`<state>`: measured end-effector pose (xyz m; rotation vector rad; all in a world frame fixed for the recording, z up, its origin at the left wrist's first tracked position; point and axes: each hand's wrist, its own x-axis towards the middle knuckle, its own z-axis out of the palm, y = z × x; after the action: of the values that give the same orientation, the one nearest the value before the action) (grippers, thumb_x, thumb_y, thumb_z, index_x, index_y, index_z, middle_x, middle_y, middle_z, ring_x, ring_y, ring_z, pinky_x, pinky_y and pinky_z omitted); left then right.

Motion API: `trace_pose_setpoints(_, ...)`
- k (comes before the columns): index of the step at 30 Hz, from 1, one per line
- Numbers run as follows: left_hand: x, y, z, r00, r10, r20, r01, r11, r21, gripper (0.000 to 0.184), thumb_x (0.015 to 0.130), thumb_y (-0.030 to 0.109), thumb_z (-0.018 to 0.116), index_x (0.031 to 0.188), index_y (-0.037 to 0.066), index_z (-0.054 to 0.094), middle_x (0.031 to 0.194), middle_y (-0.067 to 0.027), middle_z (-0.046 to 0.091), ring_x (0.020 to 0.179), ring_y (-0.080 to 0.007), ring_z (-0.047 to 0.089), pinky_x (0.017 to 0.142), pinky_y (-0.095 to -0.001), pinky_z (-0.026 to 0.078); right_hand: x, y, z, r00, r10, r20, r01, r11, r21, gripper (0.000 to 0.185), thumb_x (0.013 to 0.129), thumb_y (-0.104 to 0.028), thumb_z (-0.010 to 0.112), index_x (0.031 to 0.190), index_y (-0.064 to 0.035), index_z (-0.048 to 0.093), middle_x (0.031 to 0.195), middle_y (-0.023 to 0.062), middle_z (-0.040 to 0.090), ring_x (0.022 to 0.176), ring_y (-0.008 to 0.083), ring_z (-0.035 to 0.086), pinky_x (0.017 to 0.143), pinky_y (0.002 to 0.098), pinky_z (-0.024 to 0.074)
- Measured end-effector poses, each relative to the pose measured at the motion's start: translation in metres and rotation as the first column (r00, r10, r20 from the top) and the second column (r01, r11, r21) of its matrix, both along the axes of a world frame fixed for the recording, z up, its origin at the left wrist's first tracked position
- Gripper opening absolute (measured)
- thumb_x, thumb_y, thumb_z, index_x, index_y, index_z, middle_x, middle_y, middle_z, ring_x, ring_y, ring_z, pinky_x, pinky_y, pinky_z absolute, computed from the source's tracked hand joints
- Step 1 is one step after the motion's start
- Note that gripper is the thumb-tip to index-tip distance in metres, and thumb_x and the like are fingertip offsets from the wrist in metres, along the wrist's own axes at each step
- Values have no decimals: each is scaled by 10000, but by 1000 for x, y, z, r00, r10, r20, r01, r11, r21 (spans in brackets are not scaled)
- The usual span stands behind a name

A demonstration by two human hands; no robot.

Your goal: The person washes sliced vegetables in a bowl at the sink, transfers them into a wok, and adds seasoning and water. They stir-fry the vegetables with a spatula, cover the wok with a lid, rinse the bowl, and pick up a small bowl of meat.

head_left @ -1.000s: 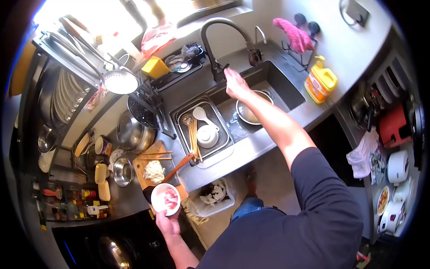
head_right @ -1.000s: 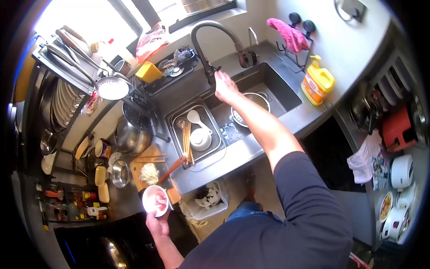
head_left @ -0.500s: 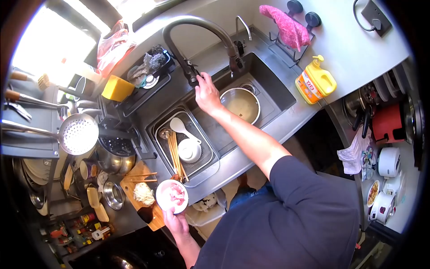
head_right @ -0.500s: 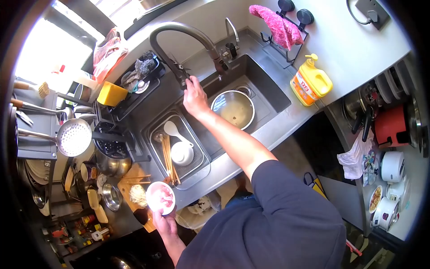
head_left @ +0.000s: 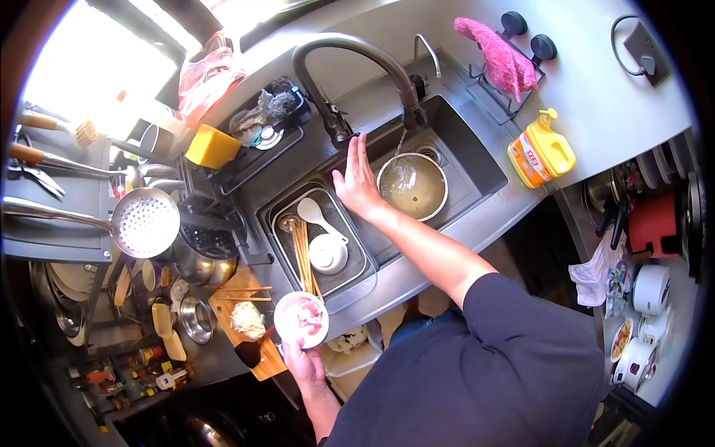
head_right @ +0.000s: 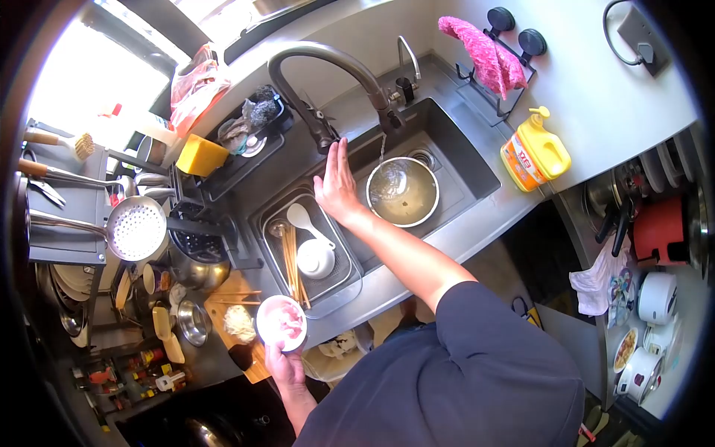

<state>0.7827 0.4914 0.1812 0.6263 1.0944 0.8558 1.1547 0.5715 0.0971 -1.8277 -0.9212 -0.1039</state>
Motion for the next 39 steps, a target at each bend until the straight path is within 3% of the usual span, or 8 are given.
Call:
trace_pose_setpoints(15, -2, 2, -3, 999, -39, -28, 40, 999, 21, 559, 863, 15, 441, 1422, 17, 408, 1334, -180, 536, 1160, -324, 609, 861, -456, 591, 34, -4, 6, 989, -79, 125, 89, 993, -80, 768, 896, -235, 615, 1492, 92, 257, 1532, 358, 261, 1373, 476, 389, 1127, 447, 387)
trace_pose_setpoints(18, 19, 10, -6, 995, -100, -23, 100, 995, 1, 485, 915, 92, 460, 1386, -24, 446, 1281, -189, 572, 1129, -309, 622, 890, -430, 573, 2, -91, 32, 877, 317, -361, -399, 900, -178, 411, 888, -300, 665, 1195, -27, 637, 1302, 181, 611, 1171, 307, 612, 941, 413, 523)
trace_pose_setpoints(20, 35, 20, -7, 973, -226, 51, 227, 974, 0, 464, 944, 159, 469, 1358, -52, 465, 1243, -189, 594, 1095, -301, 634, 909, -411, 555, -17, -165, 29, 414, 396, -820, -563, 819, 112, 303, 906, -358, 688, 839, -64, 712, 677, 60, 680, 668, 216, 693, 647, 326, 548)
trace_pose_setpoints(22, 61, 22, -4, 941, -334, 62, 332, 942, 40, 473, 960, 201, 474, 1346, -72, 471, 1231, -191, 602, 1080, -299, 638, 909, -389, 549, -44, -241, 12, 981, -50, -185, 5, 972, -235, 312, 844, -302, 690, 608, -102, 656, 519, 52, 618, 512, 249, 657, 550, 392, 528)
trace_pose_setpoints(27, 126, 22, -10, 846, -532, 49, 527, 846, 79, 577, 944, 300, 522, 1401, -45, 449, 1278, -185, 598, 1154, -300, 611, 966, -385, 516, -87, -443, 21, 920, -232, -316, 155, 955, -251, 399, 826, -266, 716, 1156, -52, 652, 1050, 180, 705, 1002, 331, 686, 864, 424, 542)
trace_pose_setpoints(29, 160, 1, -4, 808, -589, 16, 584, 804, 114, 591, 944, 313, 523, 1414, -34, 438, 1289, -186, 590, 1164, -297, 603, 965, -386, 510, -109, -521, -36, 837, -481, -261, 268, 776, -571, 415, 856, -301, 710, 1207, -86, 651, 1054, 143, 714, 982, 291, 690, 866, 406, 552)
trace_pose_setpoints(35, 226, -106, 11, 631, -773, 69, 768, 634, 86, 630, 926, 335, 530, 1437, -12, 407, 1291, -181, 568, 1143, -307, 596, 878, -422, 532, -199, -727, -91, 69, -932, -355, 538, 334, -774, 638, 877, -363, 679, 1399, -55, 476, 1136, 198, 686, 1073, 365, 649, 939, 452, 507)
trace_pose_setpoints(39, 239, -184, -10, 541, -841, 26, 838, 541, 74, 589, 936, 293, 507, 1434, -6, 410, 1284, -177, 566, 1122, -282, 603, 848, -402, 540, -196, -845, -111, -55, -997, -47, 680, -3, -733, 823, 894, -326, 657, 1545, -61, 228, 1309, 223, 601, 1190, 376, 588, 998, 444, 474)
